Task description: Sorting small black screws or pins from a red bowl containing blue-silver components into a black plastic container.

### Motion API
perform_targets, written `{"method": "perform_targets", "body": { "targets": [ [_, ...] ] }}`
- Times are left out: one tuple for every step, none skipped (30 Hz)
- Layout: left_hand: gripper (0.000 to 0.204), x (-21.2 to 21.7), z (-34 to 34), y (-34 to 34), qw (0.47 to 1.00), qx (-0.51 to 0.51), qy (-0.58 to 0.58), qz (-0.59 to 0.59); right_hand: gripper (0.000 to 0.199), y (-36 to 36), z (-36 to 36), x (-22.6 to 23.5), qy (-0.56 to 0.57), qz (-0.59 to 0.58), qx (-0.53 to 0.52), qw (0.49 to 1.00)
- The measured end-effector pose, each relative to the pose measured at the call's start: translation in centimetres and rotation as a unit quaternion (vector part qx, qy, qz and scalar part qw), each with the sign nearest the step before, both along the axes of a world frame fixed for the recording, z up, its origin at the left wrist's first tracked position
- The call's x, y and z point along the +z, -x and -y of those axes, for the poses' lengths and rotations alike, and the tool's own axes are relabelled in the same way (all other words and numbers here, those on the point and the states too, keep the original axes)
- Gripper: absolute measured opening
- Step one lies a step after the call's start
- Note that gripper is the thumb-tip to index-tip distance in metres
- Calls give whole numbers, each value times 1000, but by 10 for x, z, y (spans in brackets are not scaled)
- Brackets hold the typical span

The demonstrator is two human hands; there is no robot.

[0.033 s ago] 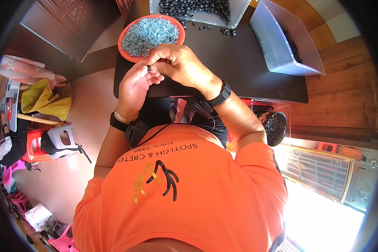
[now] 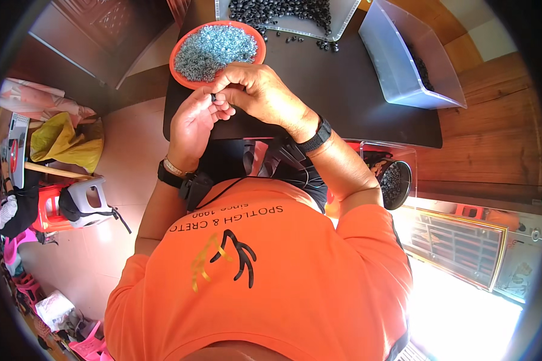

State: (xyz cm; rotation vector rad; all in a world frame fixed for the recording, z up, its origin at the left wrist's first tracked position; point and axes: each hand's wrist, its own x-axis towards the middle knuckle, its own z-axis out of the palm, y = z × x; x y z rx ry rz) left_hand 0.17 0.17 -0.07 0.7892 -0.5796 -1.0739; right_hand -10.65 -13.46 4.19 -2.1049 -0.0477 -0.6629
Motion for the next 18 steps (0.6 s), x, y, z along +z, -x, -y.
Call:
{"method": "perform_targets", "body": {
  "targets": [
    [24,0,0,0,1000,-1,3,0,6,0,0,0,-37,-8,13,999],
    [24,-2,-1,-2,1000,0,3,0,6,-1,0,0,-37,-8,13,999],
    [25,-8,0,-6,1000,-8,13,7,5,-2,0,0,-48,-8,17,999],
    [29,-11,0,-9,1000,-15,23,15,5,-3,0,1,-58,-7,21,998],
    [29,-11,0,-11,1000,-15,23,15,5,-3,1,2,-58,-7,21,998],
    [27,-10,0,-12,1000,-9,20,16,7,-3,1,4,-92,-56,14,994],
    [26,-10,0,-13,1000,-3,17,17,10,-3,1,5,-126,-105,7,986],
    [26,-9,1,-14,1000,-4,17,18,10,-4,3,5,-126,-104,6,987],
    [25,-7,2,-15,999,5,11,39,10,-6,6,5,-143,-113,22,983],
    [23,-5,2,-16,998,14,5,61,10,-8,9,5,-160,-122,38,979],
    [23,-2,2,-15,998,15,4,61,10,-10,10,6,-160,-122,40,979],
    [20,3,3,-14,997,32,-10,68,9,-12,11,9,-129,-125,34,983],
    [19,6,3,-13,996,49,-25,76,9,-14,12,10,-97,-128,29,987],
    [19,7,3,-14,996,50,-24,77,9,-15,13,10,-97,-127,29,987],
    [19,8,4,-16,994,52,-31,88,11,-17,15,9,-107,-127,33,986],
    [19,9,5,-18,993,55,-37,99,12,-18,16,8,-117,-128,37,984],
    [19,10,5,-20,993,56,-37,100,12,-20,17,8,-117,-127,38,984],
    [20,11,6,-21,990,59,-40,120,13,-21,18,8,-118,-137,35,983]
  ]
}}
